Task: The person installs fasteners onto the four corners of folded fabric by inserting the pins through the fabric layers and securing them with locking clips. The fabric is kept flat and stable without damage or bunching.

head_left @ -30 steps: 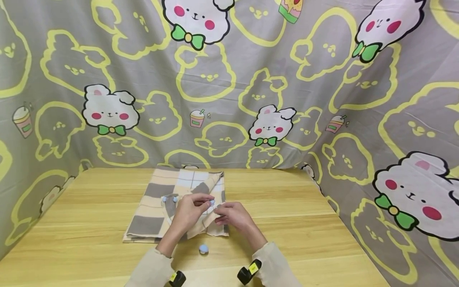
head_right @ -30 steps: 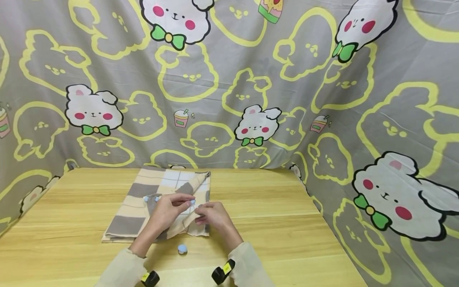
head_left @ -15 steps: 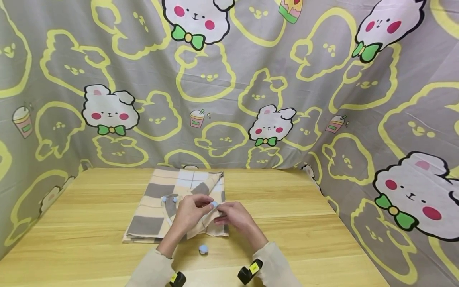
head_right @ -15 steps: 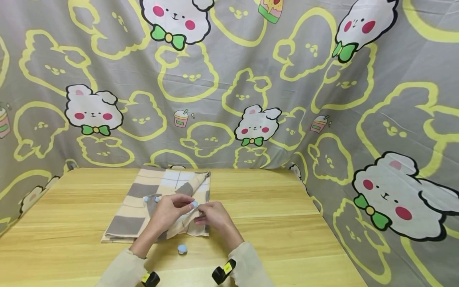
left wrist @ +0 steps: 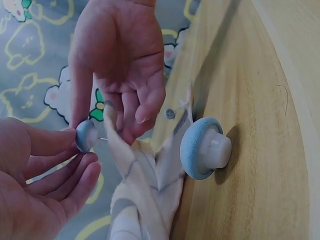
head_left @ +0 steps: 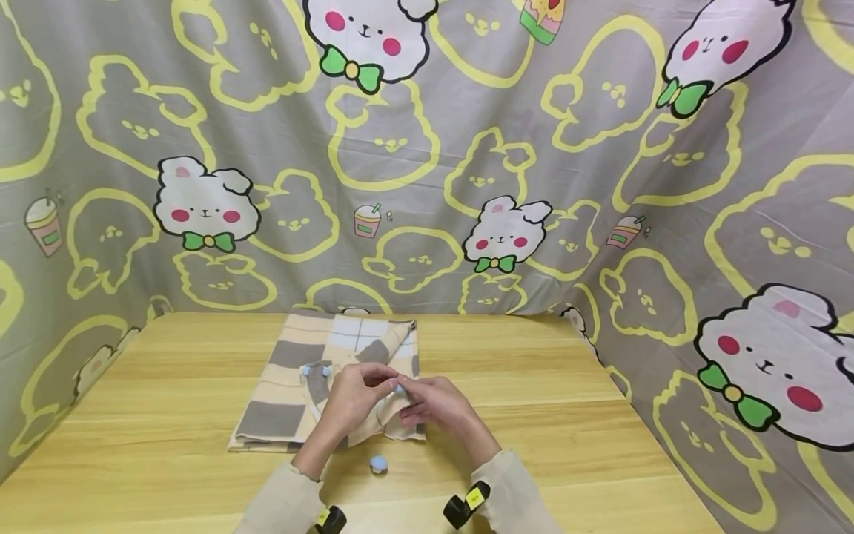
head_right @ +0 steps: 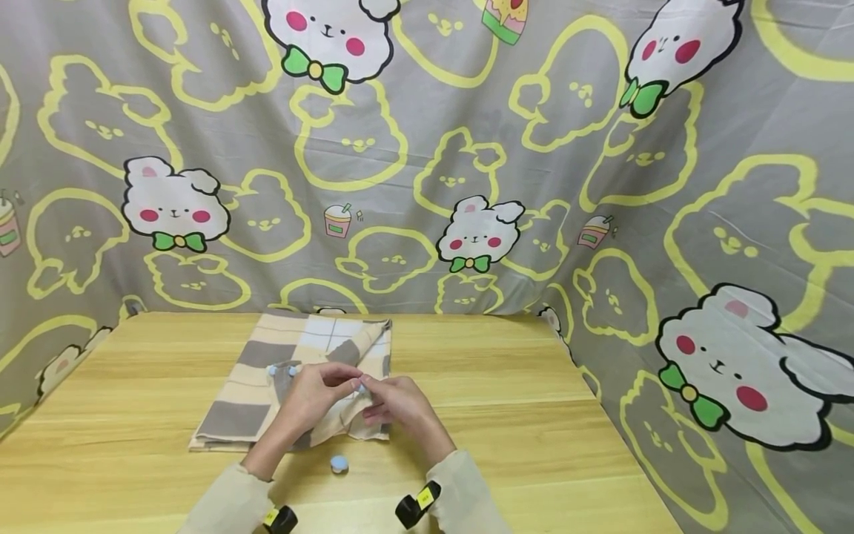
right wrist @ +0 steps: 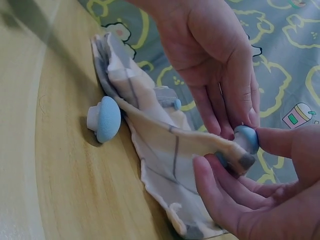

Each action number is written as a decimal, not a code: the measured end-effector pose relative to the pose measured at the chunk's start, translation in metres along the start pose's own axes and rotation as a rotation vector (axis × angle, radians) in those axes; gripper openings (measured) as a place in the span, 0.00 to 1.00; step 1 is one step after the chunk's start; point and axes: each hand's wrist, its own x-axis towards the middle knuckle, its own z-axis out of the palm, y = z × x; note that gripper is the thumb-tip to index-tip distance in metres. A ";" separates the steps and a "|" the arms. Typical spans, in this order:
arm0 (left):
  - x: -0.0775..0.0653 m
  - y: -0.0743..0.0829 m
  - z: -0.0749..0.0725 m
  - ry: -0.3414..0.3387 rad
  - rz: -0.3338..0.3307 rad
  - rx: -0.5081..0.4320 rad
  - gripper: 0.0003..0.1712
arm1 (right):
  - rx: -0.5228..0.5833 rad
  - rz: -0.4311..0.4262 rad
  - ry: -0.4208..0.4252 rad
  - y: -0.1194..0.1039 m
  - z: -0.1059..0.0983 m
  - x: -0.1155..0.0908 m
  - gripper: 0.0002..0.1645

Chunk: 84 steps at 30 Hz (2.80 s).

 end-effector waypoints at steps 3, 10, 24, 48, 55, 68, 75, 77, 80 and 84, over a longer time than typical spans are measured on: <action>0.000 -0.001 0.000 0.002 0.004 0.005 0.04 | 0.001 -0.015 -0.002 0.000 0.001 0.001 0.32; 0.000 -0.001 0.000 0.012 0.003 0.008 0.04 | 0.013 -0.046 0.012 0.002 0.003 0.003 0.32; 0.001 -0.002 0.002 0.004 -0.034 0.007 0.04 | 0.061 -0.090 0.058 0.003 0.003 0.003 0.27; -0.005 0.008 -0.001 -0.165 -0.043 0.246 0.26 | 0.036 -0.085 0.075 0.005 0.004 0.004 0.28; -0.006 0.007 -0.002 -0.188 -0.026 0.263 0.22 | 0.019 -0.088 0.077 0.005 0.004 0.004 0.27; -0.004 0.007 -0.004 -0.092 0.005 0.287 0.04 | 0.001 -0.062 0.065 0.005 0.004 0.004 0.29; -0.004 0.006 -0.004 -0.078 0.007 0.282 0.07 | -0.001 -0.055 0.061 0.004 0.003 0.002 0.30; -0.004 0.006 -0.004 -0.075 0.007 0.286 0.07 | -0.003 -0.055 0.061 0.004 0.003 0.002 0.30; -0.004 0.004 -0.004 -0.073 0.005 0.293 0.09 | -0.003 -0.054 0.064 0.004 0.003 0.003 0.30; -0.003 0.004 -0.003 -0.070 0.002 0.300 0.09 | -0.003 -0.055 0.067 0.004 0.002 0.002 0.30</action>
